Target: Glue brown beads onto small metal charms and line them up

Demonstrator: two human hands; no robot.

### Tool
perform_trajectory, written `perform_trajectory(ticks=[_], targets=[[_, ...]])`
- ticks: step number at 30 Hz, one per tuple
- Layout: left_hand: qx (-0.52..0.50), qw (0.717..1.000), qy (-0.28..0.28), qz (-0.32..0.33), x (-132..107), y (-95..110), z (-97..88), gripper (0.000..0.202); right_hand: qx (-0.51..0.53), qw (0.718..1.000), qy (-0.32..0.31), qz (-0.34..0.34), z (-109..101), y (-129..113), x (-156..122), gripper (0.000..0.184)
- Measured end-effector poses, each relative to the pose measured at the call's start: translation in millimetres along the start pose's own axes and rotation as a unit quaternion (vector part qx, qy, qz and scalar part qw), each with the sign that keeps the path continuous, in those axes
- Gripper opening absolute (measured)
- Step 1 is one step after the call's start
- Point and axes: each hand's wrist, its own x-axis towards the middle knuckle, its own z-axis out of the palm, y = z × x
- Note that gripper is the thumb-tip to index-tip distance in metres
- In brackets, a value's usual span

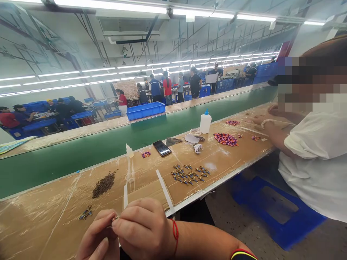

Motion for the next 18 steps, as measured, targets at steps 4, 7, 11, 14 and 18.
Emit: perform_trajectory(ticks=[4,7,11,14,18], targets=[[-0.038,0.999,0.030,-0.019,6,11,14.9,0.019,-0.009,0.999,-0.035,0.008,-9,-4,1,0.014],[-0.055,0.998,0.010,-0.040,9,14,24.5,0.018,-0.021,0.997,-0.070,0.021,-16,-4,2,0.012],[-0.065,0.997,-0.011,-0.047,8,12,26.8,0.018,-0.025,0.996,-0.082,0.018,-21,-2,2,0.012],[-0.075,0.996,-0.020,-0.049,5,13,27.2,0.019,-0.033,0.996,-0.083,0.010,-23,-2,2,0.010],[-0.088,0.995,0.001,-0.053,6,13,29.1,0.018,-0.045,0.995,-0.089,0.018,-24,-3,5,0.008]])
